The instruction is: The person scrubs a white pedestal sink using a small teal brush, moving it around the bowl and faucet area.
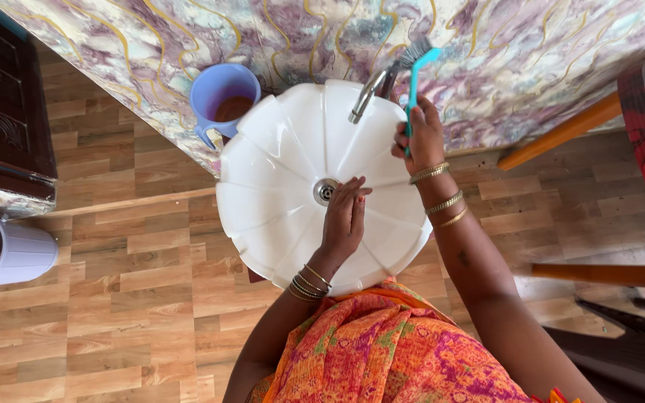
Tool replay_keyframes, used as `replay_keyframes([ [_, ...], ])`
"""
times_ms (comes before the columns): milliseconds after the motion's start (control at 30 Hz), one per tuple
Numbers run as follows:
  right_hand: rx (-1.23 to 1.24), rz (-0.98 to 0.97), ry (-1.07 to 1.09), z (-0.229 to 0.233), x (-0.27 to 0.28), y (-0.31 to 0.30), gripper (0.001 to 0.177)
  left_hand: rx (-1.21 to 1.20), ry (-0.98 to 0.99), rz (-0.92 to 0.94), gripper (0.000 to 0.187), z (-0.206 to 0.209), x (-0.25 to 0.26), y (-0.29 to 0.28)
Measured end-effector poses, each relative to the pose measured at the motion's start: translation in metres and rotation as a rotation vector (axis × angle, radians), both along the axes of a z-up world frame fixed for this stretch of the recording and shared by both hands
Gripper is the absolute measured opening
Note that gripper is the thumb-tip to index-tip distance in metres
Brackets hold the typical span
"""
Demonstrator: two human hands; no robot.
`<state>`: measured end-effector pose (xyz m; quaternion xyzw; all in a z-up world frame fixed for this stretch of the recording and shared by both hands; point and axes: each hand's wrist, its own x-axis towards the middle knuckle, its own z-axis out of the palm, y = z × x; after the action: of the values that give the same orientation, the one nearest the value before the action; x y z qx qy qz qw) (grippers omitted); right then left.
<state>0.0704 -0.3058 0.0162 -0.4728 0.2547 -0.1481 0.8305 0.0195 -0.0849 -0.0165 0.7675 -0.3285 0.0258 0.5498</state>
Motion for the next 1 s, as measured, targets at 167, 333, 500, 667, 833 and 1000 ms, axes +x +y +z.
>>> replay_keyframes([
  [167, -0.733, -0.042, 0.025, -0.011, -0.039, 0.029, 0.044, -0.031, -0.001, 0.017, 0.029, 0.003, 0.000, 0.001],
  [333, -1.585, -0.253, -0.145, -0.026, -0.033, 0.031, 0.039, -0.038, 0.012, 0.009, 0.027, 0.000, -0.002, 0.000],
  [500, -1.155, -0.110, 0.214, -0.009, -0.024, 0.011, 0.045, -0.034, -0.005, 0.008, 0.029, 0.001, 0.001, 0.001],
  [667, -1.546, -0.181, -0.121, -0.019, -0.047, 0.026, 0.047, -0.031, -0.001, 0.010, 0.029, 0.002, 0.001, 0.000],
  [833, -1.320, -0.082, 0.175, -0.016, -0.018, -0.002, 0.047, -0.033, -0.001, 0.013, 0.030, 0.002, 0.000, 0.000],
  [1000, -1.371, -0.142, 0.041, -0.001, -0.039, -0.008, 0.044, -0.037, -0.003, 0.034, 0.030, 0.004, 0.003, 0.003],
])
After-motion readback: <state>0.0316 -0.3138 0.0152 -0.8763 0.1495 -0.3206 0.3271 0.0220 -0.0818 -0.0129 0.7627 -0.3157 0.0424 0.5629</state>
